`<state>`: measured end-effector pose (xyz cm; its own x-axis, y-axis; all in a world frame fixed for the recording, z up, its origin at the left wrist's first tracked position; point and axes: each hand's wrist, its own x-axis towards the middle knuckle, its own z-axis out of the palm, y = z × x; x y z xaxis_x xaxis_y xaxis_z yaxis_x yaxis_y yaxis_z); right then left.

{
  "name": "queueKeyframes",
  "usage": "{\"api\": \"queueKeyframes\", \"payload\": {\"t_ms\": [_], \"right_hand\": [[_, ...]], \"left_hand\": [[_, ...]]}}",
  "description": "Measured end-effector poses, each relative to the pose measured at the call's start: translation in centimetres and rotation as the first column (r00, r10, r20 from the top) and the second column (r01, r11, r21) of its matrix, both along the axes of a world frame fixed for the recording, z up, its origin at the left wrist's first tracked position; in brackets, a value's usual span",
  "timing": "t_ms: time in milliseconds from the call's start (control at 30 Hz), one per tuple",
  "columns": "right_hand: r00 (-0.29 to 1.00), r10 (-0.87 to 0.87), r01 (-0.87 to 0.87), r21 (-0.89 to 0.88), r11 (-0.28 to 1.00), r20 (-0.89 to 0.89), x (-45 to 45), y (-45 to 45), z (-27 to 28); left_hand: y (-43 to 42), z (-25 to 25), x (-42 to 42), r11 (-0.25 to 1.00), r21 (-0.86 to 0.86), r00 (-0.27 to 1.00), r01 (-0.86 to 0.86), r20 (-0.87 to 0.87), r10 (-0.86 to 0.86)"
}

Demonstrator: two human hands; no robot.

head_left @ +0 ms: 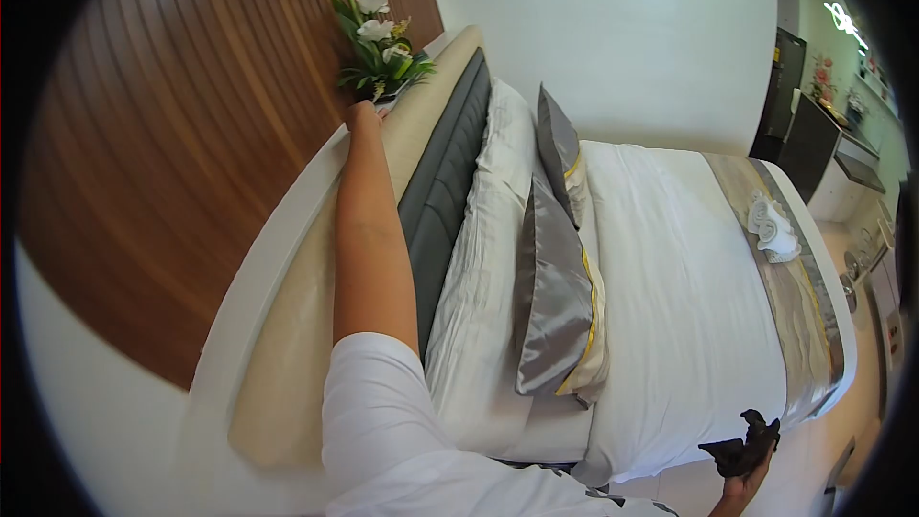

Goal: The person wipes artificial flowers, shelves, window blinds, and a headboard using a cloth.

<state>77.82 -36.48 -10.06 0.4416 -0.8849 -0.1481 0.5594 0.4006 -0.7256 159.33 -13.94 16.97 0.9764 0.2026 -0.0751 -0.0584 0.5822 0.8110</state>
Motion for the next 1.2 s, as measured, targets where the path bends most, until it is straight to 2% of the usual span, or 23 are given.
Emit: {"api": "queueKeyframes", "payload": {"t_ms": [67,100,133,167,233,267,300,367,433,500,533,567,667,733,833,1067,1133,1200], "right_hand": [[0.983,-0.101,0.096,0.037,0.995,0.153,0.3,1.7,1.0],[0.982,-0.118,0.115,0.033,0.993,0.149,0.7,2.5,1.8],[0.974,-0.112,0.110,0.021,0.994,0.196,1.7,3.4,3.1],[0.964,-0.102,0.104,0.007,0.995,0.244,2.6,3.9,4.1],[0.962,-0.091,0.106,-0.046,0.993,0.257,3.5,4.5,4.6],[0.970,-0.126,0.142,-0.064,0.988,0.209,3.9,4.6,4.6],[0.974,-0.159,0.173,-0.081,0.982,0.160,4.2,4.8,4.6],[0.965,-0.181,0.194,-0.050,0.980,0.189,4.7,5.1,4.3],[0.955,-0.199,0.208,-0.014,0.978,0.222,5.1,5.2,4.1],[0.954,-0.230,0.246,-0.061,0.967,0.191,5.2,5.6,3.9],[0.952,-0.238,0.253,-0.058,0.966,0.193,5.2,5.9,3.8],[0.951,-0.230,0.249,-0.068,0.966,0.208,5.0,6.0,3.7],[0.938,-0.285,0.303,-0.069,0.950,0.198,5.5,7.1,4.4],[0.923,-0.344,0.358,-0.059,0.932,0.172,5.5,7.6,4.2],[0.905,-0.403,0.406,0.002,0.914,0.137,4.2,7.3,2.5],[0.930,-0.347,0.346,0.034,0.938,0.119,5.8,6.7,2.8],[0.935,-0.334,0.332,0.039,0.942,0.117,5.4,6.2,2.4],[0.975,-0.162,0.173,-0.057,0.983,0.151,4.3,5.6,1.2]], "left_hand": [[-0.5,-0.4,3.5,0.993,0.097,0.997,0.073,-0.035,-0.070],[-0.6,-0.5,5.2,0.983,0.147,0.993,0.109,-0.054,-0.102],[-0.8,0.0,7.2,0.997,0.011,0.966,0.070,-0.251,-0.065],[-0.7,-0.2,8.4,0.996,0.003,0.964,0.086,-0.251,-0.082],[-1.1,-0.7,9.8,0.990,0.121,0.994,0.067,-0.093,-0.056],[-1.8,-1.0,10.2,0.983,0.175,0.999,0.049,-0.011,-0.048],[-2.4,-1.2,10.5,0.984,0.165,0.998,0.064,-0.012,-0.063],[-2.4,-0.7,10.5,0.912,0.408,0.994,0.046,-0.107,-0.002],[-2.2,-0.9,11.2,0.916,0.401,0.995,0.012,-0.098,0.030],[-2.2,-1.5,13.2,0.862,0.506,0.998,-0.025,-0.042,0.054],[-2.5,-0.2,9.8,0.891,0.452,0.990,-0.034,-0.106,0.091],[-2.4,-0.3,9.9,0.891,0.452,0.991,-0.028,-0.104,0.084],[-2.5,-0.1,9.9,0.852,0.523,0.991,0.011,-0.121,0.061],[-2.9,-0.1,9.7,0.833,0.549,0.991,-0.075,-0.053,0.123],[-3.1,0.3,9.3,0.818,0.573,0.988,-0.053,-0.089,0.126],[-3.1,0.4,9.8,0.849,0.524,0.980,-0.060,-0.132,0.151],[-2.9,0.2,10.2,0.877,0.480,0.991,-0.033,-0.101,0.092],[-2.8,0.2,10.1,0.872,0.488,0.992,-0.031,-0.091,0.086]]}}
